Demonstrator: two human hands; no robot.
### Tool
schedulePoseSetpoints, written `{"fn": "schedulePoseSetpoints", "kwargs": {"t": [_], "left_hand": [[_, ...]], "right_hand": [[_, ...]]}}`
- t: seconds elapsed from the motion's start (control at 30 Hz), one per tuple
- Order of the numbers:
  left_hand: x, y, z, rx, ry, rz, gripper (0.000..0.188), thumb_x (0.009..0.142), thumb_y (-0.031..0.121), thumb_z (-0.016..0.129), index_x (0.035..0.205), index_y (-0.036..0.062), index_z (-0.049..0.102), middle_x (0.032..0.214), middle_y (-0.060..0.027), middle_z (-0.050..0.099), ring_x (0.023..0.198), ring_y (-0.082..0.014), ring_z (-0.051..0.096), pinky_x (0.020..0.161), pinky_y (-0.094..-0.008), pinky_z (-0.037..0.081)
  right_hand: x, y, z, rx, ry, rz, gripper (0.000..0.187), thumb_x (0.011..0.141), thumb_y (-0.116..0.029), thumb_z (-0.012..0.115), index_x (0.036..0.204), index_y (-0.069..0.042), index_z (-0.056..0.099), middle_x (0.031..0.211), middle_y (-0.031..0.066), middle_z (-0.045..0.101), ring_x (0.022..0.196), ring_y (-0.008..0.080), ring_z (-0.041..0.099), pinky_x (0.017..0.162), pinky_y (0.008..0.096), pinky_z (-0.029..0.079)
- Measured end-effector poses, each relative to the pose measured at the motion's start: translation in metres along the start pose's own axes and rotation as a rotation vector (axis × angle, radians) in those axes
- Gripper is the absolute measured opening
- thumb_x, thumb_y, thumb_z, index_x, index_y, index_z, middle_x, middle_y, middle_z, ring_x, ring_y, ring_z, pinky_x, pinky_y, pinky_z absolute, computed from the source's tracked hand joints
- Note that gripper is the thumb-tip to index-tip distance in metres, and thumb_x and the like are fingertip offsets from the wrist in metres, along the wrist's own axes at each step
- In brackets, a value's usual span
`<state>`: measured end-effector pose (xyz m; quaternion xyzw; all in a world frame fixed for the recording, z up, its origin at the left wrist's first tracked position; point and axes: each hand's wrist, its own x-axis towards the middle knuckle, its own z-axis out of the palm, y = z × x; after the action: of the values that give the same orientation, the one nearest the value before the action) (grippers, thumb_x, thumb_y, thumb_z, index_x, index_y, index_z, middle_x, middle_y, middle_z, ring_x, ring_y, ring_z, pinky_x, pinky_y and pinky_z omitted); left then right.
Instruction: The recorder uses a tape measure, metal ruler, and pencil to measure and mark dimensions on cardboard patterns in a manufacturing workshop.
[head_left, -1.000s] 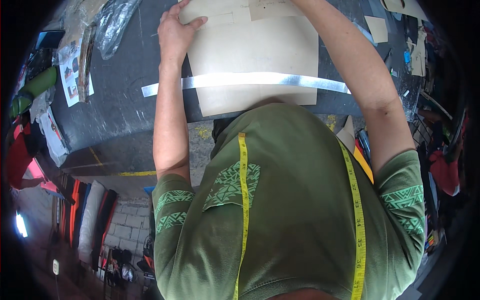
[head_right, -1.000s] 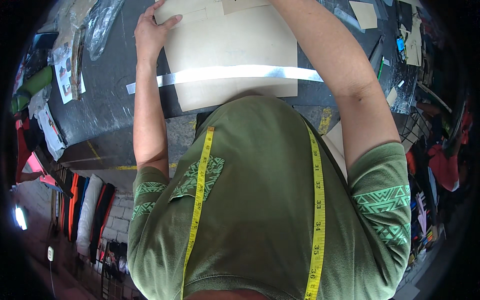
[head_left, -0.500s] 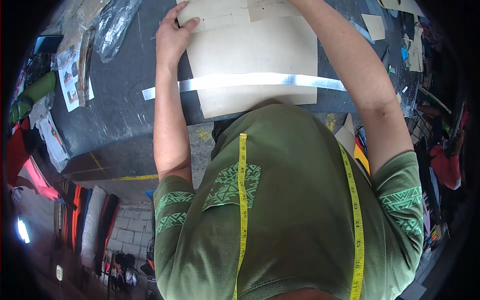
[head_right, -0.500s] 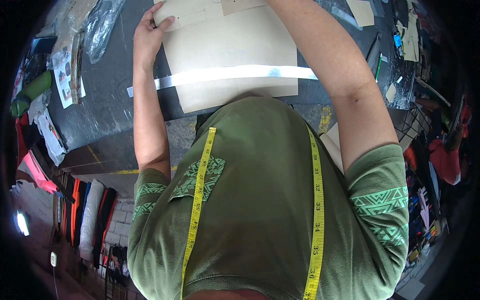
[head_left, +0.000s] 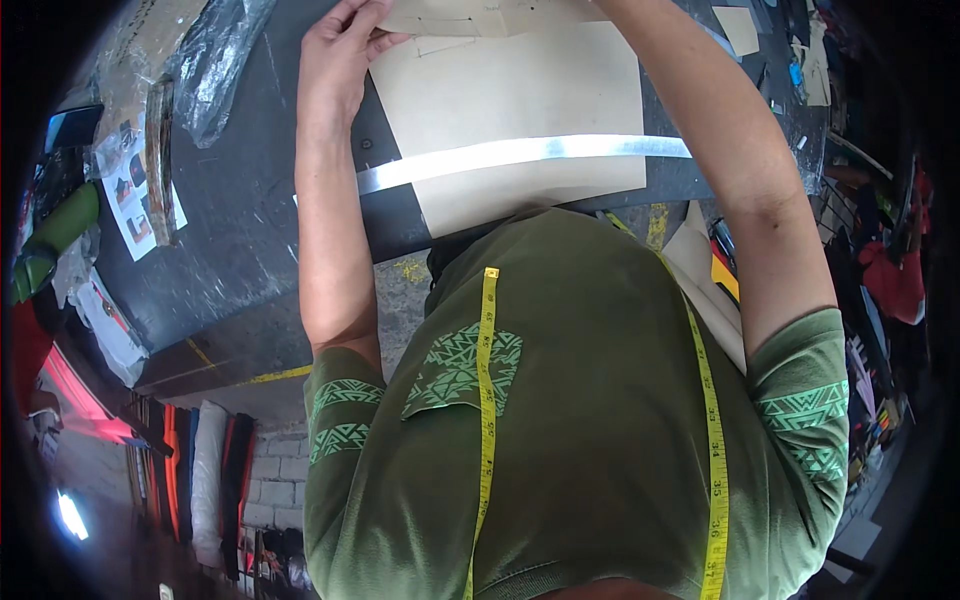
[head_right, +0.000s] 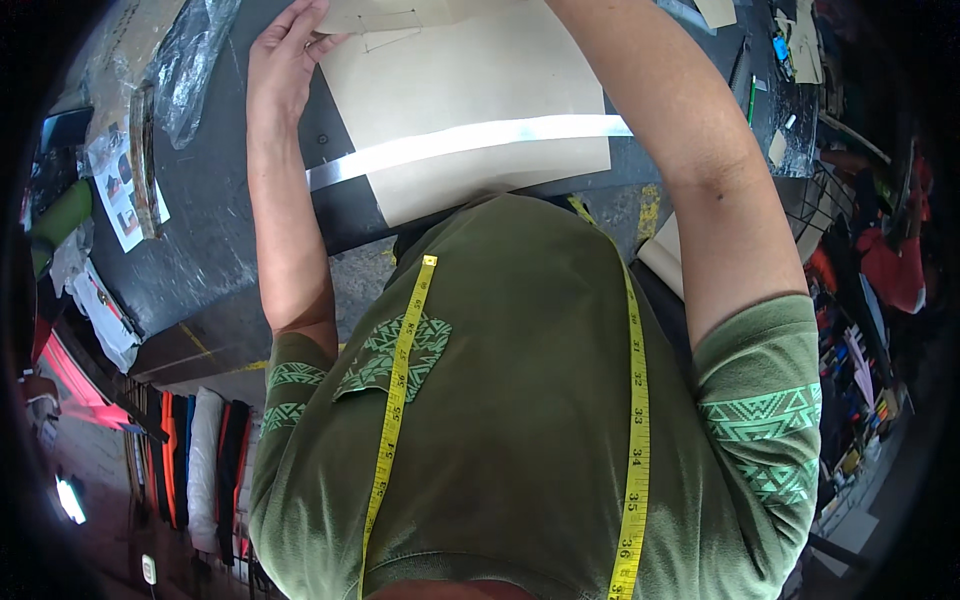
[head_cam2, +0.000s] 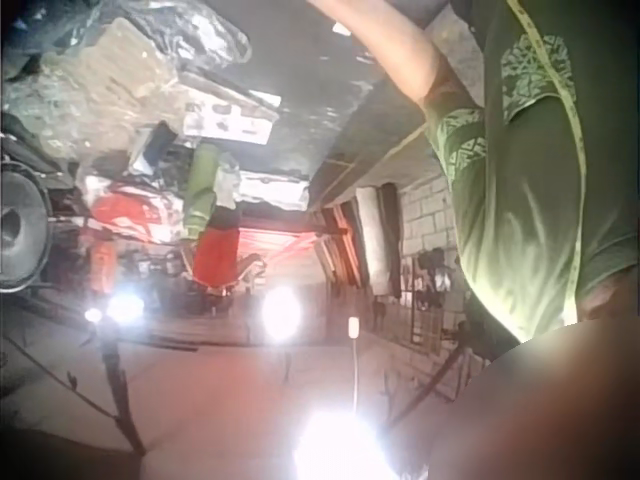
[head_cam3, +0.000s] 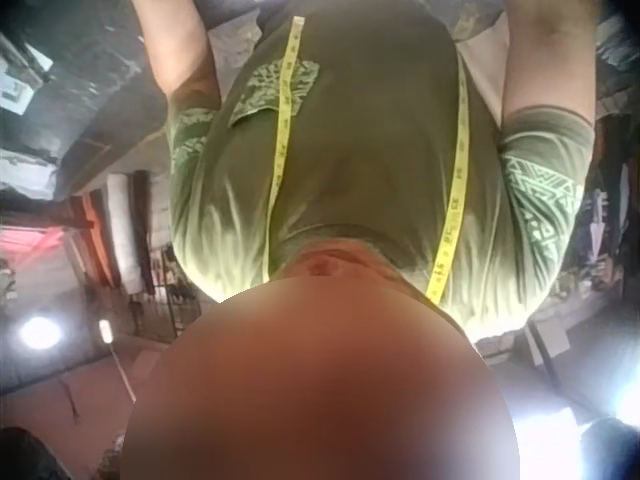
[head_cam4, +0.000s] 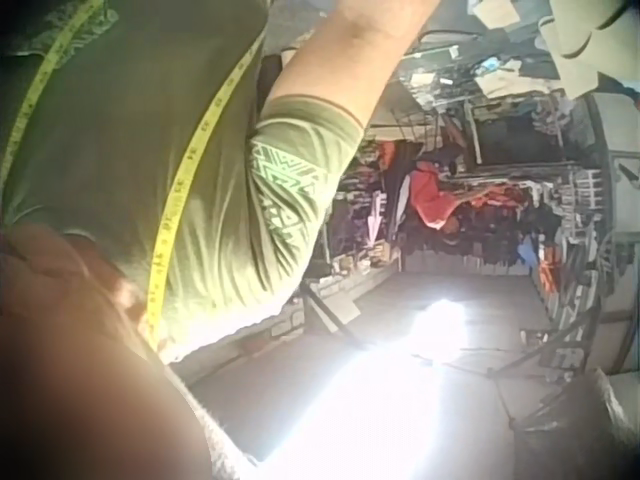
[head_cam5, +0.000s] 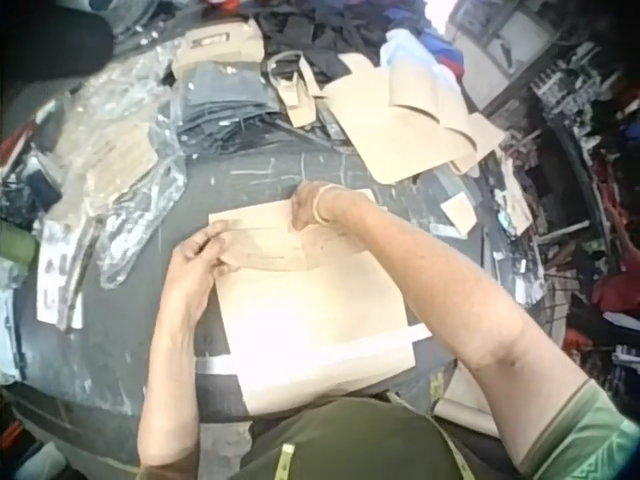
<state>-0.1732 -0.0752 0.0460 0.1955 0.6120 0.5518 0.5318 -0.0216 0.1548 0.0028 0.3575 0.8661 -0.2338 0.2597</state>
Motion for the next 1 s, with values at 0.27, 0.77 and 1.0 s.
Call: {"fn": "schedulePoseSetpoints", "kwargs": {"t": [0.27, 0.77, 1.0], "left_hand": [[0.010, -0.024, -0.025, 0.829, 0.013, 0.248, 0.046, 0.088, 0.022, 0.078, 0.130, 0.0069, 0.068, 0.111, -0.0097, 0.072, 0.089, -0.0218, 0.069, 0.084, -0.0338, 0.054], [0.009, -0.022, -0.028, 0.891, -0.023, 0.326, 0.053, 0.085, 0.018, 0.081, 0.135, 0.0146, 0.067, 0.105, -0.0132, 0.065, 0.073, -0.0250, 0.061, 0.072, -0.0387, 0.053], [0.012, -0.012, -0.030, 0.482, -0.073, 0.123, 0.061, 0.088, 0.004, 0.076, 0.145, 0.0110, 0.056, 0.132, -0.0139, 0.064, 0.089, -0.0172, 0.064, 0.074, -0.0327, 0.054]], "right_hand": [[0.001, 0.006, 0.006, 0.026, 0.013, 0.006, 0.044, 0.073, -0.039, 0.084, 0.108, -0.013, 0.080, 0.115, 0.0136, 0.076, 0.110, 0.0330, 0.070, 0.095, 0.0429, 0.055], [-0.017, 0.004, 0.030, 0.035, 0.252, 0.010, 0.032, 0.075, -0.036, 0.085, 0.096, -0.012, 0.080, 0.098, 0.0129, 0.078, 0.094, 0.0300, 0.074, 0.083, 0.0402, 0.057], [-0.073, -0.019, -0.018, 0.394, 0.004, -0.009, 0.042, 0.097, -0.039, 0.069, 0.121, -0.004, 0.069, 0.112, 0.0116, 0.074, 0.109, 0.0291, 0.068, 0.098, 0.0371, 0.051]]}}
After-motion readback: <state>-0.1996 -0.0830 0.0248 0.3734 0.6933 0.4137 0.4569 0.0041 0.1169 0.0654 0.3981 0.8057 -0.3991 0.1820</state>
